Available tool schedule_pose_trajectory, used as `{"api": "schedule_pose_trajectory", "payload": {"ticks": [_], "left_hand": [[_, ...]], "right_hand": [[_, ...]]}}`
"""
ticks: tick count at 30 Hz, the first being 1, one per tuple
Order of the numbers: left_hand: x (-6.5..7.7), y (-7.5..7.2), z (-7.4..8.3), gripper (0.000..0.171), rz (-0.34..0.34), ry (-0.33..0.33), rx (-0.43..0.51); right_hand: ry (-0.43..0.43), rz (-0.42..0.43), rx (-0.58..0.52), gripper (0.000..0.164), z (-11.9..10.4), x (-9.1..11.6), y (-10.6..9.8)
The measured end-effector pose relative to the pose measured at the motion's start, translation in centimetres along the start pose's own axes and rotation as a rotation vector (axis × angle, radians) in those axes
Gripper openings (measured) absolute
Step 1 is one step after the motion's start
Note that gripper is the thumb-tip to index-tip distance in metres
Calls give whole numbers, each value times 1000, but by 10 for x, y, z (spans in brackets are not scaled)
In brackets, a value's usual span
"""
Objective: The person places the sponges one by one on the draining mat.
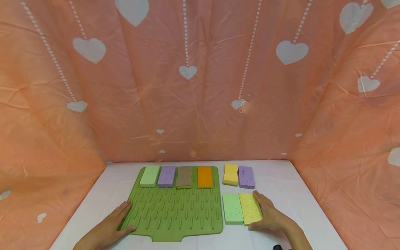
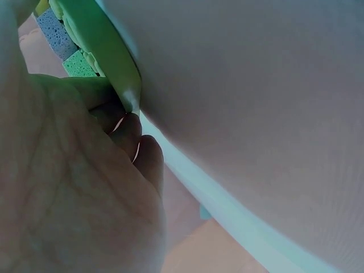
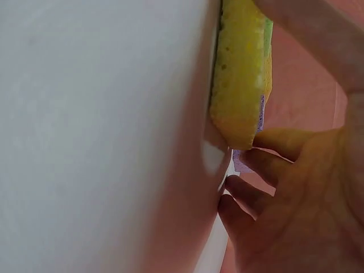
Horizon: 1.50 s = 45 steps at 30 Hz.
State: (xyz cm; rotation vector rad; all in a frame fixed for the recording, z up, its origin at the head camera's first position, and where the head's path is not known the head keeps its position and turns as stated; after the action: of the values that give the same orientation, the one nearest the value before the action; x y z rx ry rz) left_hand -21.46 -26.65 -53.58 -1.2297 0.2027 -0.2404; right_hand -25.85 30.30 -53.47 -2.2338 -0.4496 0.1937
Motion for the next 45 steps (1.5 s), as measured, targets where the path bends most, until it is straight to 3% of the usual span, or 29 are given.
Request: {"api": "schedule_pose_trajectory", "payload": {"ticks": [14, 20, 31, 36, 45], "left_hand": [[-1, 1, 0, 101, -1, 0, -10], [-1, 1, 0, 101, -4, 3, -8], [0, -1, 2, 100, 14, 14, -25], [0, -1, 1, 101, 14, 9, -26], [-1, 0, -1, 102, 0, -1, -10]], "right_hand": [[98, -29, 1, 130, 3, -1, 0], [57, 3, 17, 126, 0, 1, -3], [16, 138, 78, 124, -2, 5, -17], [-41, 202, 87, 124, -10, 2, -19], [-81, 217, 86, 124, -23, -10, -11]]}}
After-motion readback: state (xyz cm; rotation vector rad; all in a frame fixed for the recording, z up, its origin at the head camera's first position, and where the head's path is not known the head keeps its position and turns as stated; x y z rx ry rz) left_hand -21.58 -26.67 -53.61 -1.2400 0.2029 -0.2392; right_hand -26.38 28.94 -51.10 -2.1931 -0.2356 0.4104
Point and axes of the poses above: each hand's wrist, its own x-axis away from the middle knuckle, its own y-axis out of the palm, z = x × y, the point moved 6 cm from there along -x, towards the middle knuckle, and after that the axes turned 1 degree about -x, right-handed, at the moved point
